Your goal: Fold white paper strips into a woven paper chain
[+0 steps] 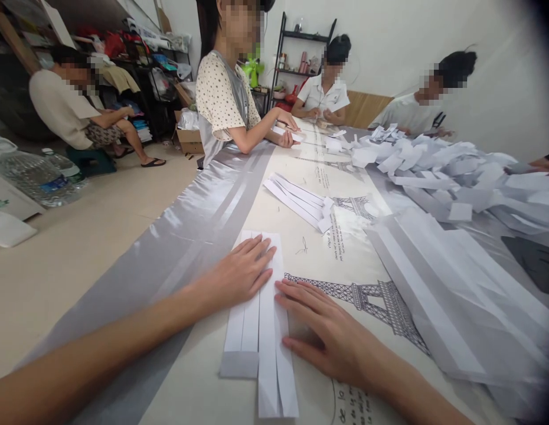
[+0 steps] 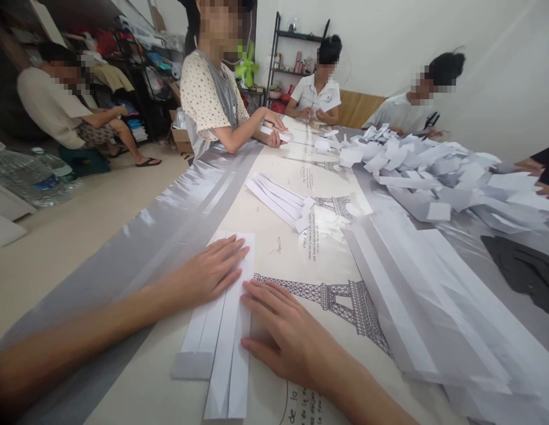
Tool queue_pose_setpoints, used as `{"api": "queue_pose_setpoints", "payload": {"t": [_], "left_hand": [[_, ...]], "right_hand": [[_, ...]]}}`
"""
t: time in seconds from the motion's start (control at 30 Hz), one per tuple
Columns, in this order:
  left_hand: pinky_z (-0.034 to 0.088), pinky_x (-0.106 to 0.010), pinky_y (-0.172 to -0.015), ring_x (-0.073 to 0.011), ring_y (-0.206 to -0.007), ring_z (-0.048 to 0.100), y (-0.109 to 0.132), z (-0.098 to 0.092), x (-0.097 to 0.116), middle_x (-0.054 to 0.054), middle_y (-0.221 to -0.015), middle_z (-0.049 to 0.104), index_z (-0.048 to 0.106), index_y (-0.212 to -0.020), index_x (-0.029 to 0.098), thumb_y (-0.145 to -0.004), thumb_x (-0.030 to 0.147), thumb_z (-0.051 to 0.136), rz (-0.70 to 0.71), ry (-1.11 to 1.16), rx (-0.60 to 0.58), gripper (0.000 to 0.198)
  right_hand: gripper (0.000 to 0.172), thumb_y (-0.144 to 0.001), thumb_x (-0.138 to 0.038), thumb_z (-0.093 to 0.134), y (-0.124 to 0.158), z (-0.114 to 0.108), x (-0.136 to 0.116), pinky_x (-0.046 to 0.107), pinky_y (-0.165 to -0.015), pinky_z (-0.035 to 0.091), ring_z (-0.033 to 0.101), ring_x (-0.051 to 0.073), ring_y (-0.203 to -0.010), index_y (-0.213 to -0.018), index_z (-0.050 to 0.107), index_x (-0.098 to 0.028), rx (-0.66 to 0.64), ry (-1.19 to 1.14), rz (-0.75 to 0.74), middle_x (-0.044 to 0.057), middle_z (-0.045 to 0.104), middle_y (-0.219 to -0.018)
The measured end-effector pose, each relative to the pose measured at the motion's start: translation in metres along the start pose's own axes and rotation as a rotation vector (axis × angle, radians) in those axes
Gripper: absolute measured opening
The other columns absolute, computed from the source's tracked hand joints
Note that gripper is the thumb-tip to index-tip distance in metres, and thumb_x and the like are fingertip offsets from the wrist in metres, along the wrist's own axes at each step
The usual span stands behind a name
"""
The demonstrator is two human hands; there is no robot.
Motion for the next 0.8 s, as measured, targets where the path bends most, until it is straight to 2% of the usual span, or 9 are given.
{"api": "queue_pose_setpoints", "payload": {"t": [0.1, 0.3, 0.63, 0.7, 0.8], "left_hand": [[0.031, -0.047, -0.121, -0.0302, -0.149, 0.035, 0.0, 0.002, 0.001, -0.02, -0.152, 0.047, 0.047, -0.143, 0.008, -0.107, 0.032, 0.034, 0.007, 0.003, 0.005, 0.045], [0.034, -0.044, -0.12, -0.0302, -0.147, 0.037, -0.001, 0.004, 0.003, -0.024, -0.152, 0.046, 0.045, -0.142, 0.002, -0.108, 0.029, 0.029, 0.024, -0.003, -0.004, 0.047], [0.036, -0.042, -0.118, -0.0282, -0.146, 0.039, -0.002, 0.003, -0.003, -0.022, -0.15, 0.048, 0.046, -0.141, 0.004, -0.107, 0.024, 0.027, 0.018, -0.001, 0.015, 0.044], [0.038, -0.042, -0.117, -0.028, -0.146, 0.04, -0.004, 0.003, -0.008, -0.022, -0.151, 0.047, 0.045, -0.141, 0.004, -0.107, 0.025, 0.026, -0.005, 0.001, 0.004, 0.044], [0.039, -0.042, -0.117, -0.0277, -0.146, 0.04, -0.007, 0.002, -0.015, -0.022, -0.151, 0.047, 0.045, -0.141, 0.004, -0.108, 0.025, 0.025, -0.039, 0.001, -0.026, 0.045]], "right_hand": [[0.051, -0.099, -0.032, 0.059, 0.0, 0.001, 0.001, 0.05, -0.123, 0.035, 0.04, 0.025, -0.147, -0.146, 0.049, -0.013, -0.001, 0.006, -0.005, 0.012, 0.046, -0.156], [0.052, -0.1, -0.033, 0.057, 0.0, 0.003, 0.002, 0.05, -0.122, 0.036, 0.039, 0.024, -0.147, -0.147, 0.048, -0.013, -0.004, 0.009, -0.012, 0.011, 0.045, -0.157], [0.048, -0.102, -0.026, 0.053, 0.001, 0.0, 0.003, 0.049, -0.123, 0.035, 0.039, 0.023, -0.148, -0.148, 0.046, -0.015, 0.001, -0.006, -0.003, 0.011, 0.042, -0.159], [0.044, -0.103, -0.023, 0.051, 0.001, -0.001, 0.001, 0.047, -0.123, 0.035, 0.04, 0.021, -0.147, -0.147, 0.048, -0.018, -0.016, -0.03, -0.033, 0.009, 0.044, -0.158], [0.043, -0.102, -0.032, 0.057, 0.001, -0.003, -0.01, 0.044, -0.122, 0.038, 0.045, 0.021, -0.144, -0.142, 0.053, -0.019, -0.073, -0.082, -0.168, 0.008, 0.052, -0.152]]}}
Point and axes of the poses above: each hand's wrist, its own y-axis away from the middle knuckle, its own z-axis out of the palm, x = y × z, the point moved 4 cm from there along -y, towards the middle knuckle
